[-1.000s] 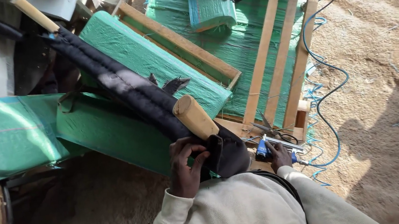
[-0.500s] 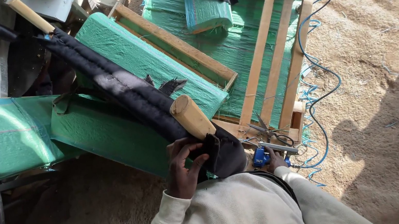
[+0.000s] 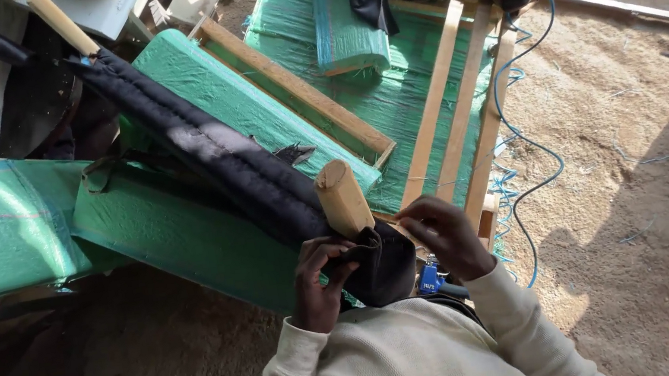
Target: The person uses a pneumatic staple gun to attach a black fabric cover to a wooden frame. They hold the fabric in place with one hand while firing staples along the edge of the frame with the other hand.
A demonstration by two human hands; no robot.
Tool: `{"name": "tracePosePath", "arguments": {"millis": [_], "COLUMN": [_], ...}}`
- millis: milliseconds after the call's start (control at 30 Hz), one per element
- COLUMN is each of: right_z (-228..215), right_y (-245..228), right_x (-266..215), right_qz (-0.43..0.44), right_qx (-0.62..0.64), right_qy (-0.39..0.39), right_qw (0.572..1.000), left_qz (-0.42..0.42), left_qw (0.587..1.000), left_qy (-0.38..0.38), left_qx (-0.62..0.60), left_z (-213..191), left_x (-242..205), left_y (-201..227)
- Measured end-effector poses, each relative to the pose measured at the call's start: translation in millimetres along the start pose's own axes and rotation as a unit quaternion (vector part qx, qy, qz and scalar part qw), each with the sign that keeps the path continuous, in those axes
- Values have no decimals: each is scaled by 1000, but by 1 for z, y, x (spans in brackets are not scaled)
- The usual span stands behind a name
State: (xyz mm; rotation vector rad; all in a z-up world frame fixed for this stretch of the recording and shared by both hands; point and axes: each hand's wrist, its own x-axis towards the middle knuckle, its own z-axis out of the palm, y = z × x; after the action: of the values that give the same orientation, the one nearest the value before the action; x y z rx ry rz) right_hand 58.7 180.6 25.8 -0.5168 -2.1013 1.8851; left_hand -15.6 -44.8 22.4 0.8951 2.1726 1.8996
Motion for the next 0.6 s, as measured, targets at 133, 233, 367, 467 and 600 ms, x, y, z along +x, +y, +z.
{"name": "tracePosePath", "arguments": {"millis": [133, 233, 367, 467, 600], "right_z": [17, 21, 22, 21, 32], "right_y": [-14, -23, -30, -40, -27], "right_x": [-6, -11, -20, -24, -27], "right_qz": [-127, -133, -61, -16, 14], "right_qx": [-139, -158, -130, -128, -151], "right_qy": [-98, -91, -67, -63, -21], "right_qw": [977, 974, 987, 990, 988], "left_qz": [57, 61, 62, 94, 137], "left_qw": [997, 995, 994, 991, 985], "left_qy": [16, 48, 66, 74, 84], "left_qx": [55, 63, 67, 64, 64], "left_z": [11, 20, 26, 29, 30], "left_x": [3, 2, 2, 3, 1], "left_y": [-4, 2, -2, -3, -13]}}
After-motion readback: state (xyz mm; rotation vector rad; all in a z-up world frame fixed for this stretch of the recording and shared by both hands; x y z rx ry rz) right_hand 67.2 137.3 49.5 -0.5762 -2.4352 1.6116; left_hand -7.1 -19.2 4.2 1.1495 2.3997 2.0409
